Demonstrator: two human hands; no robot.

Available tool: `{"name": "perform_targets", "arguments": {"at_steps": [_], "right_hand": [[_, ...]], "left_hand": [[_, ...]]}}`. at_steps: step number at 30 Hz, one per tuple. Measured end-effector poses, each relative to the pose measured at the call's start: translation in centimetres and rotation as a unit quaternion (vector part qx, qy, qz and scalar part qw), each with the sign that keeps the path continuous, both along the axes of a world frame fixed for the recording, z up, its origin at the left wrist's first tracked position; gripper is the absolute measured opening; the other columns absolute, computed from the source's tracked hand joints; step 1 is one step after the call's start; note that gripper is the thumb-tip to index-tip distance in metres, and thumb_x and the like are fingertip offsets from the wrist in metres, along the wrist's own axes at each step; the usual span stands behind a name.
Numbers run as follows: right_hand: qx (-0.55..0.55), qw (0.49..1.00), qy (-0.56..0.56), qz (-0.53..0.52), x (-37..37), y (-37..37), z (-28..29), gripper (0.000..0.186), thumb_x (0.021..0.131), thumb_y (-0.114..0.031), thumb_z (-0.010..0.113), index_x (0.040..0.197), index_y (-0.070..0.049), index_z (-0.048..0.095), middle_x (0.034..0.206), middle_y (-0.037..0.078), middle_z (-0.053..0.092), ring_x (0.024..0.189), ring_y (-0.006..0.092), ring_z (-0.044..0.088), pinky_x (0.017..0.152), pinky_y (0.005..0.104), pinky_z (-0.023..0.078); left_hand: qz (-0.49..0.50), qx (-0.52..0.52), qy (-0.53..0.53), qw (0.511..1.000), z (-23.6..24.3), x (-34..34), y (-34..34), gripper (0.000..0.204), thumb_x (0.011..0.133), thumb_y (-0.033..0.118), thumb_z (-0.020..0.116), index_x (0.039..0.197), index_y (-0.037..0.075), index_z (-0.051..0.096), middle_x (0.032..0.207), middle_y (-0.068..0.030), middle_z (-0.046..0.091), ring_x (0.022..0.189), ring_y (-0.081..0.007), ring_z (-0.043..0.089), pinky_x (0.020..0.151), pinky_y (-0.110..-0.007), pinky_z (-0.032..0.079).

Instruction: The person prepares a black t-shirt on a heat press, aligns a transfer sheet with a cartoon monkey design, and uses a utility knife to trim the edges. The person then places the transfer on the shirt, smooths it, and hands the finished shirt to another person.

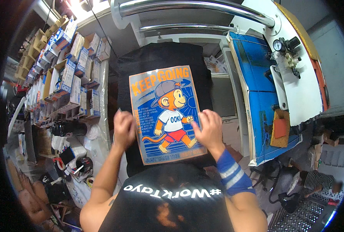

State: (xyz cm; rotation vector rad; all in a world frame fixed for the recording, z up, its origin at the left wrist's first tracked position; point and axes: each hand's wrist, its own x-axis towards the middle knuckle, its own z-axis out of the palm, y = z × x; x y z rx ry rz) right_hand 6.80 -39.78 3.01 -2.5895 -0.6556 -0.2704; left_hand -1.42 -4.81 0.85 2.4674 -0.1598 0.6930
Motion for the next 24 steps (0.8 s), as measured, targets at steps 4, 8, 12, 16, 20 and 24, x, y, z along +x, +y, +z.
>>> {"name": "perform_targets", "arguments": {"at_steps": [4, 8, 12, 16, 20, 24], "right_hand": [[-0.123, 0.986, 0.065, 0.096, -4.6, -1.4, -1.5, 0.075, 0.089, -0.059, 0.064, 0.141, -0.006, 0.056, 0.156, 0.024, 0.037, 0.148, 0.0439, 0.028, 0.12, 0.0627, 0.016], [-0.119, 0.99, 0.035, 0.072, -4.2, 0.3, -2.1, 0.078, 0.088, -0.057, 0.066, 0.145, -0.006, 0.052, 0.158, 0.024, 0.035, 0.149, 0.0448, 0.024, 0.12, 0.0646, 0.012], [-0.098, 0.993, 0.027, 0.055, -3.0, 0.8, -2.2, 0.077, 0.087, -0.054, 0.068, 0.144, -0.006, 0.052, 0.157, 0.024, 0.035, 0.149, 0.0448, 0.024, 0.119, 0.065, 0.013], [-0.046, 0.996, 0.032, 0.064, -3.5, -1.2, -2.4, 0.063, 0.084, -0.042, 0.072, 0.134, -0.004, 0.061, 0.15, 0.022, 0.043, 0.144, 0.0428, 0.033, 0.117, 0.0648, 0.019], [-0.043, 0.996, -0.009, 0.079, -3.7, -2.0, -3.2, 0.056, 0.086, -0.036, 0.071, 0.131, -0.004, 0.063, 0.146, 0.018, 0.049, 0.141, 0.0389, 0.039, 0.118, 0.0613, 0.023], [-0.048, 0.997, -0.012, 0.066, -3.8, -2.0, -3.3, 0.053, 0.088, -0.035, 0.068, 0.131, -0.004, 0.063, 0.147, 0.018, 0.05, 0.141, 0.0377, 0.04, 0.119, 0.0592, 0.023]], "left_hand": [[-0.035, 0.093, 0.193, 0.976, -0.9, -8.2, -4.1, 0.072, 0.082, 0.044, 0.077, 0.141, 0.009, 0.056, 0.152, -0.0182, 0.044, 0.147, -0.038, 0.033, 0.12, -0.064, 0.013], [-0.02, 0.112, 0.19, 0.975, -1.4, -6.9, -2.8, 0.076, 0.083, 0.049, 0.075, 0.144, 0.009, 0.053, 0.155, -0.0184, 0.042, 0.147, -0.0398, 0.032, 0.121, -0.063, 0.013], [-0.04, 0.118, 0.176, 0.977, -1.2, -4.7, -1.6, 0.073, 0.084, 0.045, 0.075, 0.144, 0.009, 0.053, 0.154, -0.0187, 0.043, 0.147, -0.0405, 0.031, 0.122, -0.062, 0.014], [-0.003, 0.09, 0.167, 0.982, -1.5, -6.2, -2.2, 0.07, 0.083, 0.039, 0.076, 0.142, 0.008, 0.054, 0.15, -0.0195, 0.046, 0.146, -0.0411, 0.032, 0.121, -0.063, 0.013], [0.001, 0.08, 0.178, 0.981, -1.4, -7.9, -3.2, 0.069, 0.082, 0.036, 0.077, 0.141, 0.008, 0.056, 0.149, -0.0188, 0.047, 0.146, -0.0405, 0.032, 0.122, -0.063, 0.011], [0.005, 0.086, 0.174, 0.981, -1.3, -8.0, -3.2, 0.07, 0.081, 0.038, 0.077, 0.141, 0.008, 0.056, 0.151, -0.018, 0.046, 0.147, -0.0399, 0.032, 0.123, -0.061, 0.01]]}}
